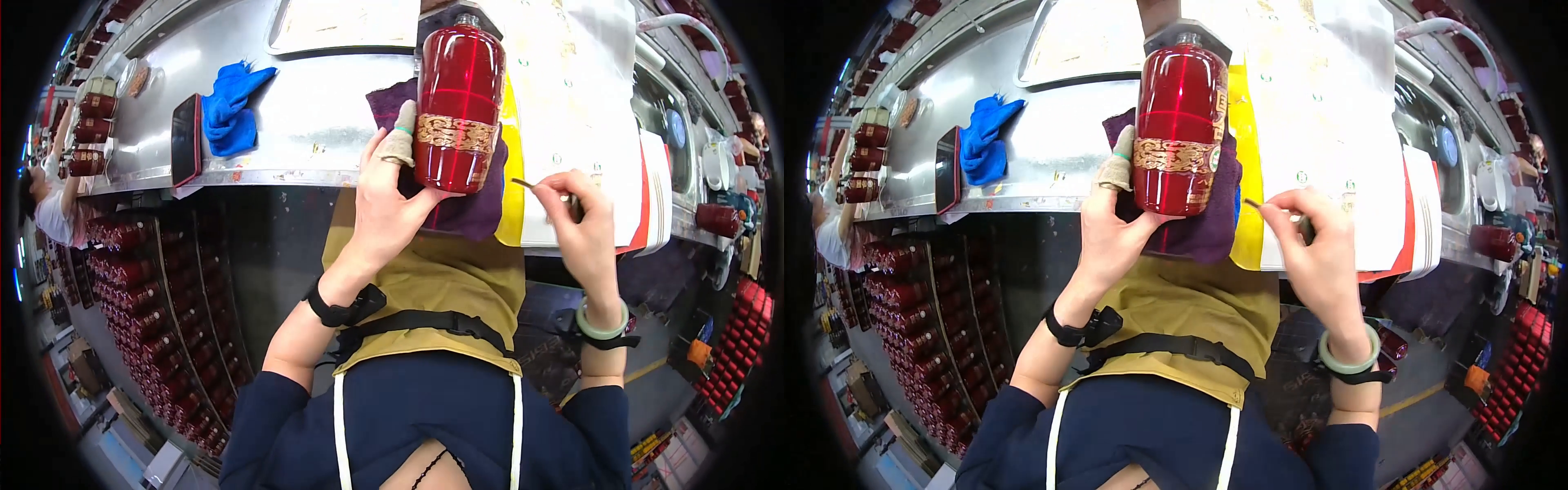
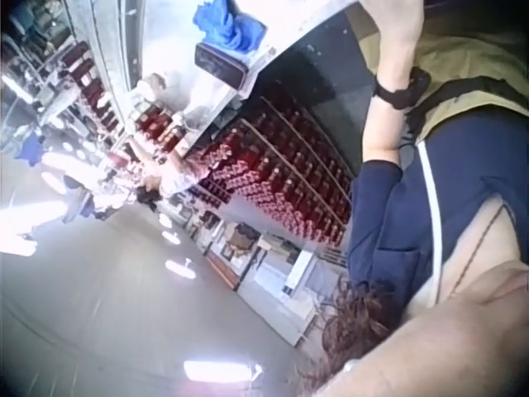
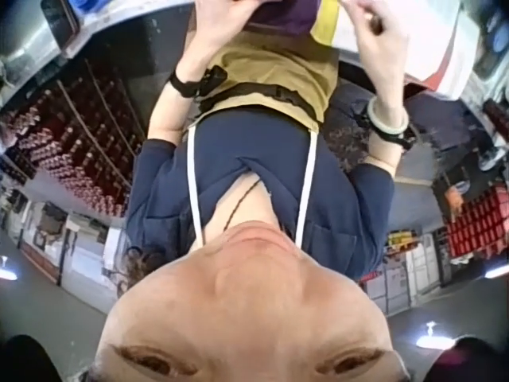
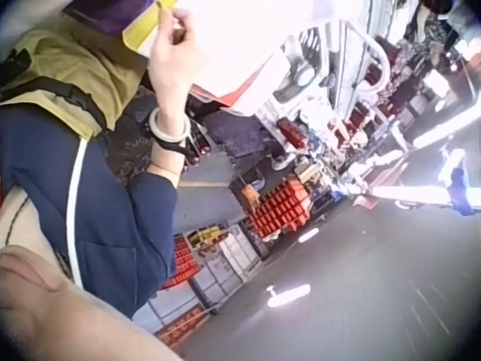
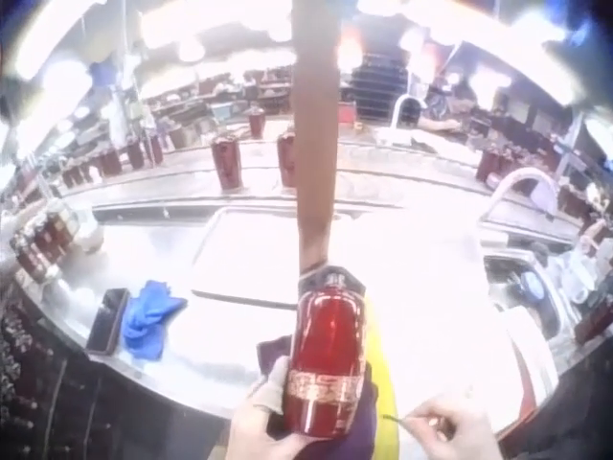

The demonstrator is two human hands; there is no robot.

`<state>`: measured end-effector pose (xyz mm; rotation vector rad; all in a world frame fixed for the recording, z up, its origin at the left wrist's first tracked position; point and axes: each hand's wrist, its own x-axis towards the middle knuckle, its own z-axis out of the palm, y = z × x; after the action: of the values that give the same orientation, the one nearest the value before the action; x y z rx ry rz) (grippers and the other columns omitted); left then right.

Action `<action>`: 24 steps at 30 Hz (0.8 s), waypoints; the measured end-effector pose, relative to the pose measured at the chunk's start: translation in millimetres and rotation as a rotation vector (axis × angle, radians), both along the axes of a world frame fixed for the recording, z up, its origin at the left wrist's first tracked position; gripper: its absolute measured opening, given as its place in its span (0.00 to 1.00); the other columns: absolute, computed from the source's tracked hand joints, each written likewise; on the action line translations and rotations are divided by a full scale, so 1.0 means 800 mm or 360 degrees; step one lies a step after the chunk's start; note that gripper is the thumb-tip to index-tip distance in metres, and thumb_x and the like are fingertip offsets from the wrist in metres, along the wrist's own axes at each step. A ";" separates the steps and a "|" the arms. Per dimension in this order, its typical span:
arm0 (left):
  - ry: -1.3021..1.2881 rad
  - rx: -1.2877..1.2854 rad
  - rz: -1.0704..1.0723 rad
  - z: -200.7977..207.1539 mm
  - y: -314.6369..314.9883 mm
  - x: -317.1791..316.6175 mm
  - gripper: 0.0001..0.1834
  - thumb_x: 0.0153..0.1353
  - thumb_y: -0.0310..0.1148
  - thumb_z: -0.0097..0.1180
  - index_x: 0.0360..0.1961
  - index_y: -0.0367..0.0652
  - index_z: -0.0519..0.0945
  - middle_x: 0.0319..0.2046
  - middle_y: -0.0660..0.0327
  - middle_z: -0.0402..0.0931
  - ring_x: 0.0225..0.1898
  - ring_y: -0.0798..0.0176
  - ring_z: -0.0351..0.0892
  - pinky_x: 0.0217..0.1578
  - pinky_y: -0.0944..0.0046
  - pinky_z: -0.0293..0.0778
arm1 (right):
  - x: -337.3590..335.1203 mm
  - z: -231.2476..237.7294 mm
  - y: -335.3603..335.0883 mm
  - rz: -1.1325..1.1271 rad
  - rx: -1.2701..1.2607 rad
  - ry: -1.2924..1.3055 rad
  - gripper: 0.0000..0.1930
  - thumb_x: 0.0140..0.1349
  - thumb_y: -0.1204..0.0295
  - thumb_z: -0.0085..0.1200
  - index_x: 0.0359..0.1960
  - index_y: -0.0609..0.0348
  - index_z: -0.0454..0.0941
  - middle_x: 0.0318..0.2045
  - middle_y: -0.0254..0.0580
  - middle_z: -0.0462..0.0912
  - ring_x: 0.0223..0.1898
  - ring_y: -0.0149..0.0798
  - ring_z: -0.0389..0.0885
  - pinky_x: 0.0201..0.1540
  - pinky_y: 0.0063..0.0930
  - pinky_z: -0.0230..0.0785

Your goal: Applying decorative labels and bands to glass liquor bottles in a manufacturing setting.

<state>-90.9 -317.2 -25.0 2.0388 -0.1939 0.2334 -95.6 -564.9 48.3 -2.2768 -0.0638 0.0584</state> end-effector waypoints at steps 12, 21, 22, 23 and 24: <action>0.0132 -0.0137 -0.0206 0.006 0.013 -0.015 0.53 0.53 0.26 0.73 0.78 0.34 0.57 0.72 0.47 0.66 0.71 0.54 0.68 0.74 0.56 0.57 | -0.013 -0.003 0.070 0.0093 0.0486 -0.0018 0.03 0.65 0.76 0.64 0.36 0.63 0.84 0.28 0.36 0.81 0.29 0.28 0.73 0.35 0.24 0.64; 0.0261 -0.0796 -0.0148 -0.007 -0.002 -0.022 0.37 0.71 0.29 0.58 0.77 0.32 0.58 0.75 0.48 0.61 0.75 0.55 0.60 0.74 0.56 0.55 | -0.021 -0.025 0.065 -0.0050 0.0516 0.0020 0.05 0.64 0.74 0.66 0.35 0.64 0.84 0.28 0.34 0.81 0.29 0.27 0.72 0.34 0.24 0.62; 0.0234 -0.0779 -0.0155 -0.007 -0.002 -0.021 0.37 0.71 0.29 0.58 0.77 0.31 0.59 0.74 0.48 0.61 0.75 0.55 0.61 0.74 0.56 0.55 | -0.020 -0.028 0.067 -0.0097 0.0580 0.0077 0.06 0.64 0.73 0.67 0.34 0.64 0.84 0.28 0.34 0.81 0.30 0.27 0.73 0.34 0.24 0.62; 0.0239 -0.0779 -0.0157 -0.006 -0.003 -0.021 0.37 0.71 0.29 0.58 0.77 0.31 0.59 0.74 0.48 0.61 0.75 0.55 0.61 0.74 0.56 0.55 | -0.020 -0.030 0.069 -0.0145 0.0633 0.0120 0.07 0.63 0.73 0.68 0.34 0.64 0.84 0.29 0.34 0.82 0.30 0.27 0.73 0.34 0.24 0.62; 0.0253 -0.0837 -0.0160 -0.006 -0.002 -0.021 0.37 0.71 0.29 0.58 0.77 0.31 0.58 0.74 0.48 0.61 0.75 0.56 0.61 0.74 0.56 0.55 | -0.020 -0.033 0.071 -0.0147 0.0643 0.0137 0.07 0.63 0.73 0.68 0.34 0.64 0.84 0.29 0.34 0.82 0.30 0.27 0.73 0.34 0.24 0.62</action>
<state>-107.5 -319.1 -29.8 1.5120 -0.1190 0.0488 -111.3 -507.7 22.0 -1.8686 0.0700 0.0868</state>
